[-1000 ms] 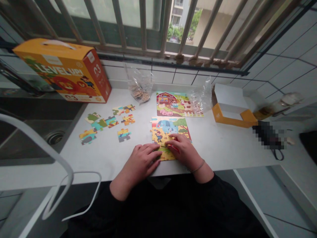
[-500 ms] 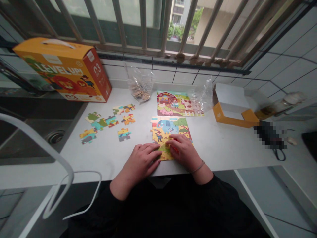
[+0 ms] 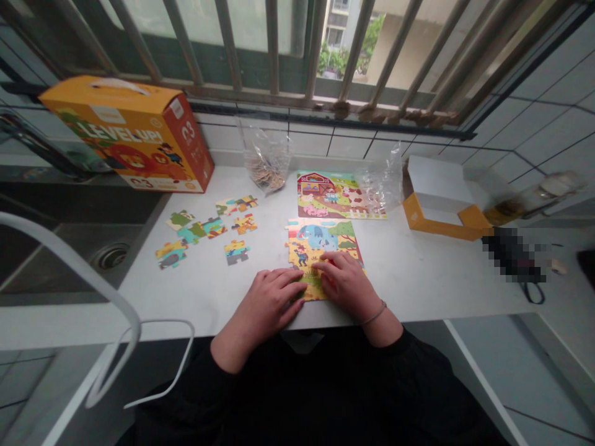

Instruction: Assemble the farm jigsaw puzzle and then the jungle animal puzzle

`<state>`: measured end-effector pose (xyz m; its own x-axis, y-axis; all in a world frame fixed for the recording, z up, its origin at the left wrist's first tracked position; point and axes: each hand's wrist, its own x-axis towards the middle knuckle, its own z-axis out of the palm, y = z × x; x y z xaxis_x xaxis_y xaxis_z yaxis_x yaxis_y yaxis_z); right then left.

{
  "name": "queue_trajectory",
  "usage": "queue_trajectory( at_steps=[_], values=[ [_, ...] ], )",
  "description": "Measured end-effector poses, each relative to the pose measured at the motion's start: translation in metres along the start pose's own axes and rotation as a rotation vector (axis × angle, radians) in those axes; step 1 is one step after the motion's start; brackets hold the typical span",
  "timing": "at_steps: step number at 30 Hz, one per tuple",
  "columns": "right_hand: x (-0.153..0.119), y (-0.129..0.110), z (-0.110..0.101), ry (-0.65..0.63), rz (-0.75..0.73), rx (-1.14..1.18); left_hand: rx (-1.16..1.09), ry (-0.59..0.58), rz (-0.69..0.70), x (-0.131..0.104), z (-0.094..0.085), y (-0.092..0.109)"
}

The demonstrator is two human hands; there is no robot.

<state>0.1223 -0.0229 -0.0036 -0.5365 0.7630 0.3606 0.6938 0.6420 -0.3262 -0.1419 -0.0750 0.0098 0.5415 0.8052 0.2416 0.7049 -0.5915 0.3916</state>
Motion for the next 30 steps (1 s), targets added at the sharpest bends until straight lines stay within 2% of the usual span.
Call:
queue_trajectory(
  at_steps=[3, 5, 8, 10, 12, 14, 18, 22, 27, 30],
  values=[
    [0.001, 0.000, -0.001, 0.002, 0.011, 0.024, -0.011, 0.045, 0.001, -0.002, 0.000, -0.001],
    [0.001, 0.001, -0.001, 0.000, 0.016, 0.034, -0.001, 0.134, -0.046, -0.005, -0.002, -0.007],
    [0.000, 0.002, 0.000, 0.006, 0.018, 0.046, 0.096, 0.290, -0.203, -0.011, -0.011, -0.030],
    [0.000, 0.002, 0.000, 0.013, 0.017, 0.058, 0.180, 0.355, -0.345, -0.017, -0.017, -0.051],
    [0.000, 0.002, 0.000, 0.018, 0.018, 0.066, 0.223, 0.382, -0.484, -0.021, -0.022, -0.070],
    [0.000, 0.001, -0.001, 0.018, 0.020, 0.069, 0.234, 0.366, -0.556, -0.023, -0.025, -0.080],
    [0.000, 0.001, -0.001, 0.026, 0.018, 0.074, 0.237, 0.306, -0.506, -0.023, -0.024, -0.079],
    [0.000, 0.001, -0.002, 0.028, 0.027, 0.088, 0.207, 0.303, -0.454, -0.023, -0.024, -0.074],
    [0.000, 0.002, -0.002, 0.017, 0.033, 0.096, 0.137, 0.249, -0.324, -0.022, -0.026, -0.072],
    [0.000, 0.003, -0.001, 0.017, 0.033, 0.100, 0.124, 0.236, -0.344, -0.018, -0.031, -0.073]
  ],
)
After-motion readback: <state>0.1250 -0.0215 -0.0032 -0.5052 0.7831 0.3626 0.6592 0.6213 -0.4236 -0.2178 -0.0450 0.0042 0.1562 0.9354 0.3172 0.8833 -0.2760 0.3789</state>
